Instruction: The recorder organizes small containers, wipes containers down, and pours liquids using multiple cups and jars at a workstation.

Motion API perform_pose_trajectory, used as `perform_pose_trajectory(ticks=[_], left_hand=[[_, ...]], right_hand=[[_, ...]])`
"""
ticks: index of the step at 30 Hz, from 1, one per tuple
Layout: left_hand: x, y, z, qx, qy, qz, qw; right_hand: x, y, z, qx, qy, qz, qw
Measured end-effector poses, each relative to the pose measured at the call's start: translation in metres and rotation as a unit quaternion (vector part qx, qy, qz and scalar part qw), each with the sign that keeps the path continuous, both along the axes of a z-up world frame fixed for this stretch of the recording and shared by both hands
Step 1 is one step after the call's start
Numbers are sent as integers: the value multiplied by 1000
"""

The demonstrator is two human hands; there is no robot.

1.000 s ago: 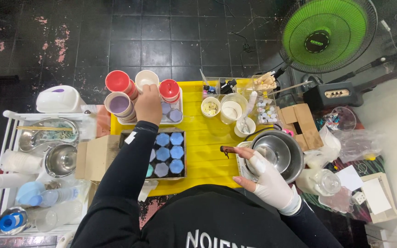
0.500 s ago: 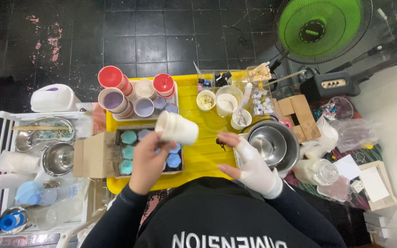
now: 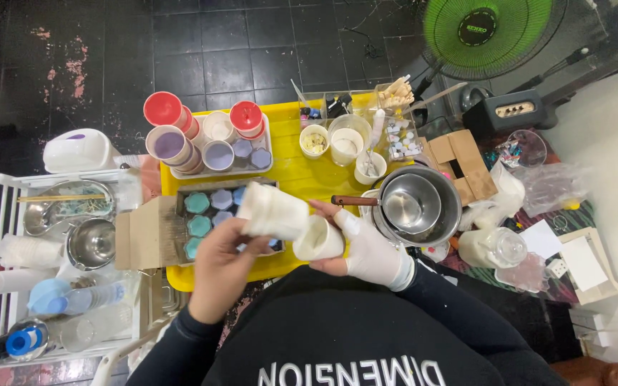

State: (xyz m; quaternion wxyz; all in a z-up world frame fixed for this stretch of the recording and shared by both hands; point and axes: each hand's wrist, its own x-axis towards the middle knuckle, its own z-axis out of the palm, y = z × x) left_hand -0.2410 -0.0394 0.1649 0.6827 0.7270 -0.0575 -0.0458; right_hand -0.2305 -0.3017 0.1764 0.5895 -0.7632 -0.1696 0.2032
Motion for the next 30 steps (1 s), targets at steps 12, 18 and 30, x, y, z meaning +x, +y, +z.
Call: perform_pose_trajectory(ticks=[12, 18, 30], left_hand=[[16, 15, -9, 260, -248, 116, 926], [4, 7, -49, 330, -287, 60, 897], [-13, -3, -59, 268, -195, 52, 942]], right_hand=[[2, 9, -128, -110, 95, -21, 989], [31, 25, -176, -210, -78, -111, 968], [47, 41, -157, -248, -234, -48, 939]])
